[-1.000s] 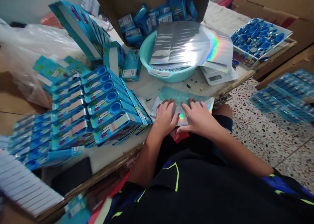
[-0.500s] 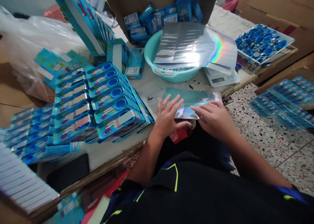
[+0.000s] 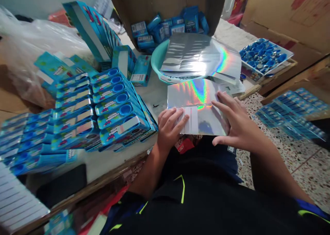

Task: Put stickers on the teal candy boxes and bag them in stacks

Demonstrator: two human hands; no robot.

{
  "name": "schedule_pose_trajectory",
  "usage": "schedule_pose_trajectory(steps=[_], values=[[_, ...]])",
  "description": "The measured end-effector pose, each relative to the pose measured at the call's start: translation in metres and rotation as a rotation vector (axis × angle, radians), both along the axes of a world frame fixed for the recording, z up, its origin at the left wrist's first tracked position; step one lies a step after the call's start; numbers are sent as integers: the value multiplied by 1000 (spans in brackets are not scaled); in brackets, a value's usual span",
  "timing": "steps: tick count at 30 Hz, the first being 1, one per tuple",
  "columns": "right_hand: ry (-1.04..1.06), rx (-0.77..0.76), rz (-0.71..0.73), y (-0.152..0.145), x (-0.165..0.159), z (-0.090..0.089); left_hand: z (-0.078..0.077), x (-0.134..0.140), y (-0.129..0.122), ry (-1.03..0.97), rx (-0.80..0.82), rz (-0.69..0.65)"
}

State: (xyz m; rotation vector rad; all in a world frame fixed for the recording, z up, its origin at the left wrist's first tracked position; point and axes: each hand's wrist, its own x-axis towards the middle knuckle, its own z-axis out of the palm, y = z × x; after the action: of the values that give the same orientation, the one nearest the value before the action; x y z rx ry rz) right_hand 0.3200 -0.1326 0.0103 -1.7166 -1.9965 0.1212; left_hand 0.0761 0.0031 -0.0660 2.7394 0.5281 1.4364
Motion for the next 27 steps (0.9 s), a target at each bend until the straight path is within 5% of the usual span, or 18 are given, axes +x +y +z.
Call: schedule_pose_trajectory(steps=[4,10,14,20,27], values=[[68,-94,64,2,0,-6,0,0,1,-67,70,-8],[436,-114,277,1,0,-11,2,-1,6,-221,102,-208],[482,7,212,3,-10,-10,0,2,3,-246,91,-217],[717,74,221,18,-49,-34,6,35,-25,-534,-279,-72],[802,186,142,38,-61,-46,49,57,-36,-806,-760,-428]])
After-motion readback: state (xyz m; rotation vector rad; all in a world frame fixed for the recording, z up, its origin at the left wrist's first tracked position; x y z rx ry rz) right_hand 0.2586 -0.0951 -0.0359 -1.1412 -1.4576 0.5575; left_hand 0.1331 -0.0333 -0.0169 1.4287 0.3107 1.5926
